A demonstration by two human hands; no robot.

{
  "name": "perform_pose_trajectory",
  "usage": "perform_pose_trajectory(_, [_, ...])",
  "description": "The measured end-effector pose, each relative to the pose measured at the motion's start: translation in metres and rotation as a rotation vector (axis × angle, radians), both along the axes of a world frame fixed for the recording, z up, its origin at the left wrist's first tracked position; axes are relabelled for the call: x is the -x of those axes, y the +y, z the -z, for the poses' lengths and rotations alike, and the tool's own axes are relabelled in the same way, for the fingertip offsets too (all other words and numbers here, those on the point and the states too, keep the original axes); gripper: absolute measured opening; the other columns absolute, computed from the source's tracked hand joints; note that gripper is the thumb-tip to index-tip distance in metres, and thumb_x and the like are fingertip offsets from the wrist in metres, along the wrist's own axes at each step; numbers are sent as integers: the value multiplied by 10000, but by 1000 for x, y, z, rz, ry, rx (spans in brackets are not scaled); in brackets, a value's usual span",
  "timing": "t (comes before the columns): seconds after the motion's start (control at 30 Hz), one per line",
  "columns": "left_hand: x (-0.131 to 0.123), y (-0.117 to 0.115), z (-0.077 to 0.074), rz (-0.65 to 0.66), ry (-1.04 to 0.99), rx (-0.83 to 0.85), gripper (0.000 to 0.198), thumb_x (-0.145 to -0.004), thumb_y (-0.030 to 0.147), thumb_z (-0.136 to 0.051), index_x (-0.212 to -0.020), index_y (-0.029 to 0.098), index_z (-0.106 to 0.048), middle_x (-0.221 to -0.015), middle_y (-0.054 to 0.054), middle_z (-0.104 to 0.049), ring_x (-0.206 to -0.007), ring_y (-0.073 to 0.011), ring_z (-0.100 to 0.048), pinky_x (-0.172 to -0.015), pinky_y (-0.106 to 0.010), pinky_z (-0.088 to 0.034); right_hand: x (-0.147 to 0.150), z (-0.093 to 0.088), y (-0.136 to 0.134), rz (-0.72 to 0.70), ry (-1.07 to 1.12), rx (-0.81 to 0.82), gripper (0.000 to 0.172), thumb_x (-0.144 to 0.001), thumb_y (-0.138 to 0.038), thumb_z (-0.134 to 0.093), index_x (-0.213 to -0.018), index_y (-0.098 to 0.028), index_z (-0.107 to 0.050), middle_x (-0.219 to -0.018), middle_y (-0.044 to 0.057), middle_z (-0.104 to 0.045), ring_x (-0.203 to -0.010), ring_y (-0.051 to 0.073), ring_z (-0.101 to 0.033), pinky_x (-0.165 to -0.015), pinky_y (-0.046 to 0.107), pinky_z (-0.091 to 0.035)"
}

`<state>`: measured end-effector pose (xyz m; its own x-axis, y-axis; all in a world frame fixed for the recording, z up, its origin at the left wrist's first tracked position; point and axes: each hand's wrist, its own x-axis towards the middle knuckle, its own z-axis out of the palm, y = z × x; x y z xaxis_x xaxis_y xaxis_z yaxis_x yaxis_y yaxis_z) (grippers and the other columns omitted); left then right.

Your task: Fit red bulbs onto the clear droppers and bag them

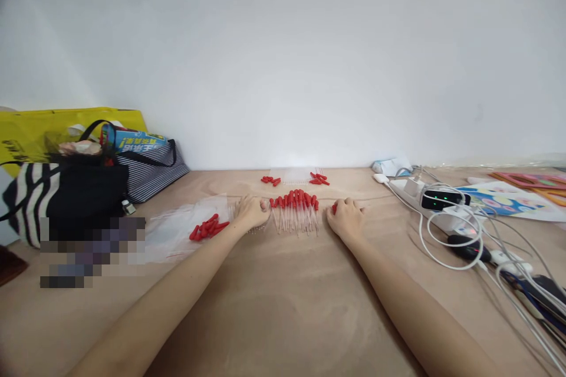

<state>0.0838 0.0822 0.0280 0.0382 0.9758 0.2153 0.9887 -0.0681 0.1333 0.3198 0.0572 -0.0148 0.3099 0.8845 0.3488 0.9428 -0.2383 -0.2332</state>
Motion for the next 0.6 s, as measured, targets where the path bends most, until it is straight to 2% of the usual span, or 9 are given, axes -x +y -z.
perform_pose_trajectory(0.2, [-9, 4, -1, -15, 49, 27, 283, -679, 350, -547, -829, 144, -669, -1045, -151, -580, -1041, -307, -470, -845, -380, -333, 0, -2, 0, 36, 35, -2, 328, -740, -423, -470, -880, -153, -592, -933, 123, -588, -939, 274, -500, -812, 420, -281])
perform_pose_trajectory(0.43, [-21, 5, -3, -24, 74, 85, 310, -686, 326, -566, -871, 97, -662, -1019, -191, -596, -1025, -314, -483, -854, -378, -331, 4, -4, -6, -57, 31, 51, 269, -737, -427, -474, -757, -186, -593, -854, 81, -613, -892, 263, -520, -789, 427, -288])
perform_pose_trajectory(0.6, [-12, -2, -17, -25, 60, 87, 305, -775, 317, -467, -874, 85, -639, -1032, -208, -579, -1027, -337, -481, -813, -393, -358, 5, 1, -12, -108, 4, -39, 220, -770, -353, -464, -727, -182, -596, -823, 87, -616, -875, 256, -524, -771, 417, -306])
